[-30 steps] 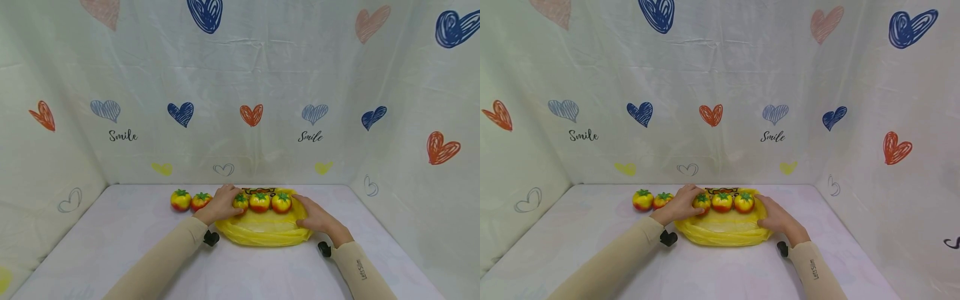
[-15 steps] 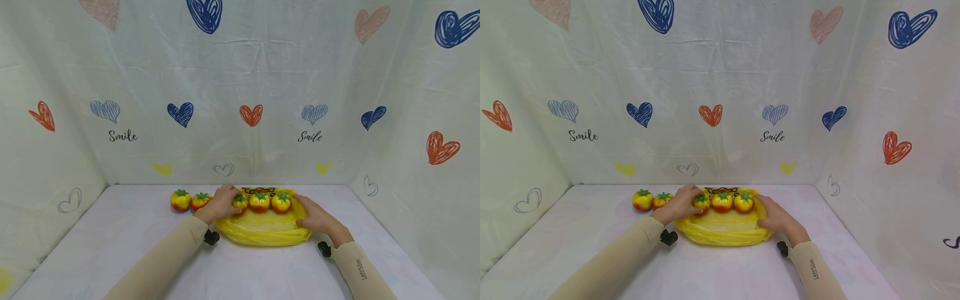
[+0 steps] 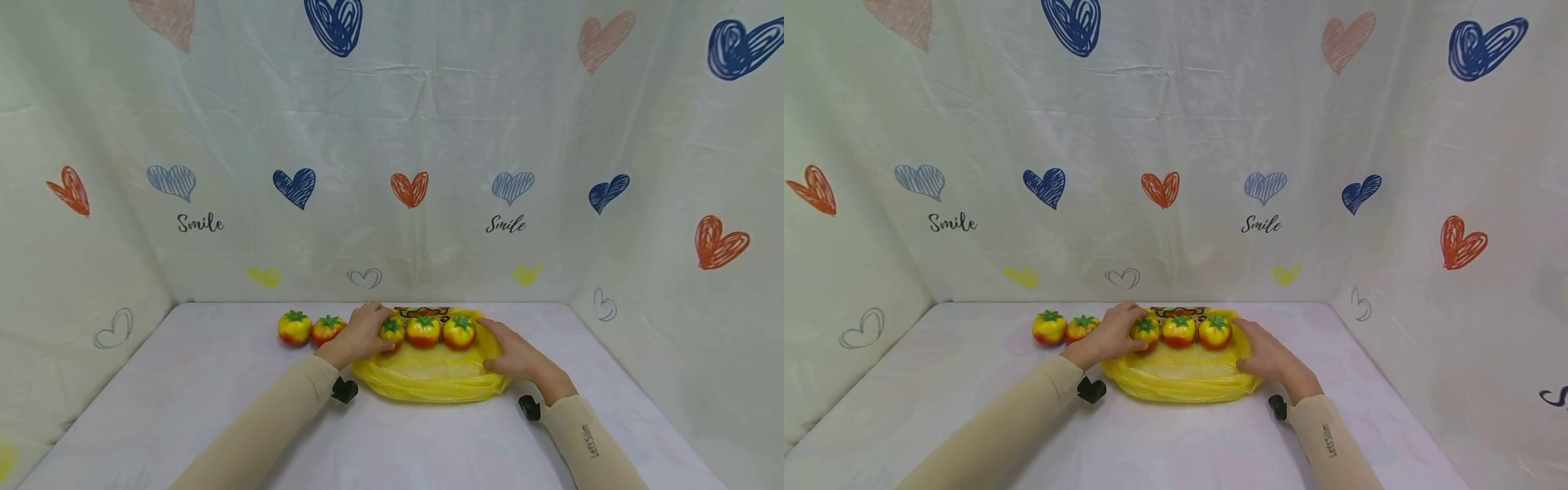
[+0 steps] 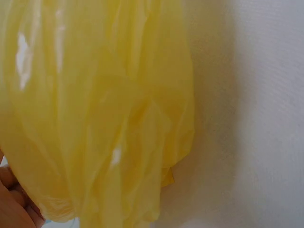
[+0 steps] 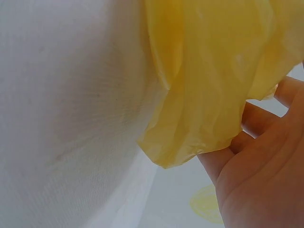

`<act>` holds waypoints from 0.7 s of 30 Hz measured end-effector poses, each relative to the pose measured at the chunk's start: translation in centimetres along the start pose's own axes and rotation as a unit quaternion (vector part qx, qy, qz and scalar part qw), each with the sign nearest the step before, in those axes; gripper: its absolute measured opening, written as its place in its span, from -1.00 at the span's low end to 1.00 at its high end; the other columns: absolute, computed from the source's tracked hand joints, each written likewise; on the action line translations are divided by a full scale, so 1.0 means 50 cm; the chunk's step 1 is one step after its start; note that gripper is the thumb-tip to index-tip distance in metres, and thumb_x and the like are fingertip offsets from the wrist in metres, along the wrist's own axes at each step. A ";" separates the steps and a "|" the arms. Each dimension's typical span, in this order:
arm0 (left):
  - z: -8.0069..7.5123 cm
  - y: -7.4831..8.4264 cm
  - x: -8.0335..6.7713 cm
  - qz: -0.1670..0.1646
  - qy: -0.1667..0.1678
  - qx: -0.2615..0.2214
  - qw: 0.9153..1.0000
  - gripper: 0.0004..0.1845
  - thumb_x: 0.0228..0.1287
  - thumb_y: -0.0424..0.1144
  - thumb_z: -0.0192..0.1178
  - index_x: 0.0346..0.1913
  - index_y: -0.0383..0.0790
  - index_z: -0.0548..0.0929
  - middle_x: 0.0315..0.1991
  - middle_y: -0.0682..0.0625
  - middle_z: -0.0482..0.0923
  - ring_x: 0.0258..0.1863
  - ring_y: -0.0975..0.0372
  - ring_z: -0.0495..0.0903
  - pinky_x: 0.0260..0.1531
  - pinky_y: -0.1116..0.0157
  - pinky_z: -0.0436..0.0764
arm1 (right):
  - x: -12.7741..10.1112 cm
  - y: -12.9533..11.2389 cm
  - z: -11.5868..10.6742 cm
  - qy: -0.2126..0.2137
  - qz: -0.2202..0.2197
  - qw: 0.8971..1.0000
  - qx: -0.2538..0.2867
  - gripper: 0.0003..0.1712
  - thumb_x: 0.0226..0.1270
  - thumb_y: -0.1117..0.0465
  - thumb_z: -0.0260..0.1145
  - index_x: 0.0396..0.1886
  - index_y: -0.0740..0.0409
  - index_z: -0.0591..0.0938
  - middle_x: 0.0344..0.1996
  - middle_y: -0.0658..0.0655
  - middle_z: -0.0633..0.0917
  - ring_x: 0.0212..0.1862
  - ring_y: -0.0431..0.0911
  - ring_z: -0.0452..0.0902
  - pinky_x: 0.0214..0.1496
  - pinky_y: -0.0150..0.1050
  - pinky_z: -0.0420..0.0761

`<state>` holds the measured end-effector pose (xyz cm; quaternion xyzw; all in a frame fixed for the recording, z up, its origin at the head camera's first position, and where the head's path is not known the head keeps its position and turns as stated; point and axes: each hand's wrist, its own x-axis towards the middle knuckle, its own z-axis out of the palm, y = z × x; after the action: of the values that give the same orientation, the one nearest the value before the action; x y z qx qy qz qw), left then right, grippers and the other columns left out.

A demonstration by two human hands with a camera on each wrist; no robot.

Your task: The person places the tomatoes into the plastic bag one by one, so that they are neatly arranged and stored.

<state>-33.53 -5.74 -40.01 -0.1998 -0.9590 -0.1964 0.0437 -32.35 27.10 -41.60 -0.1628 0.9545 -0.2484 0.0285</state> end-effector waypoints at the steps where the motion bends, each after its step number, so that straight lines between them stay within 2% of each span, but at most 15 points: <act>1: -0.001 0.000 -0.001 -0.003 0.000 -0.003 1.000 -0.36 0.06 -0.07 0.43 0.23 -0.11 0.50 0.16 -0.05 0.37 0.13 0.06 0.33 0.23 0.09 0.32 | 0.000 0.000 0.000 0.000 -0.002 1.000 0.000 -0.04 0.05 0.24 0.40 0.46 0.10 0.17 0.40 0.30 0.21 0.38 0.26 0.10 0.34 0.27 0.10; 6: -0.003 -0.001 -0.009 -0.009 0.009 -0.017 1.000 -0.37 0.07 -0.07 0.43 0.23 -0.09 0.49 0.17 -0.03 0.37 0.15 0.07 0.32 0.24 0.09 0.34 | -0.001 0.000 -0.001 0.000 -0.002 1.000 -0.001 -0.05 0.07 0.24 0.39 0.46 0.10 0.17 0.41 0.29 0.21 0.39 0.25 0.09 0.35 0.26 0.09; 14: -0.012 -0.005 -0.029 0.034 0.034 -0.034 0.998 -0.41 0.10 -0.10 0.41 0.20 -0.13 0.51 0.09 0.00 0.39 0.12 0.08 0.33 0.22 0.09 0.33 | 0.002 -0.002 -0.003 -0.003 0.009 1.000 -0.001 -0.05 0.07 0.23 0.39 0.47 0.07 0.17 0.41 0.28 0.20 0.40 0.25 0.08 0.35 0.26 0.09; 21: -0.015 -0.004 -0.049 0.046 0.051 -0.048 0.996 -0.43 0.08 -0.14 0.42 0.18 -0.14 0.53 0.10 0.00 0.39 0.13 0.09 0.33 0.22 0.08 0.35 | -0.003 -0.003 -0.002 -0.009 0.013 1.000 0.001 -0.05 0.08 0.22 0.38 0.47 0.06 0.15 0.42 0.28 0.19 0.40 0.25 0.07 0.35 0.27 0.09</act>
<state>-31.38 -7.10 -39.79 -0.2356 -0.9347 -0.2497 0.0924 -32.17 27.06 -41.44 -0.1523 0.9560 -0.2473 0.0409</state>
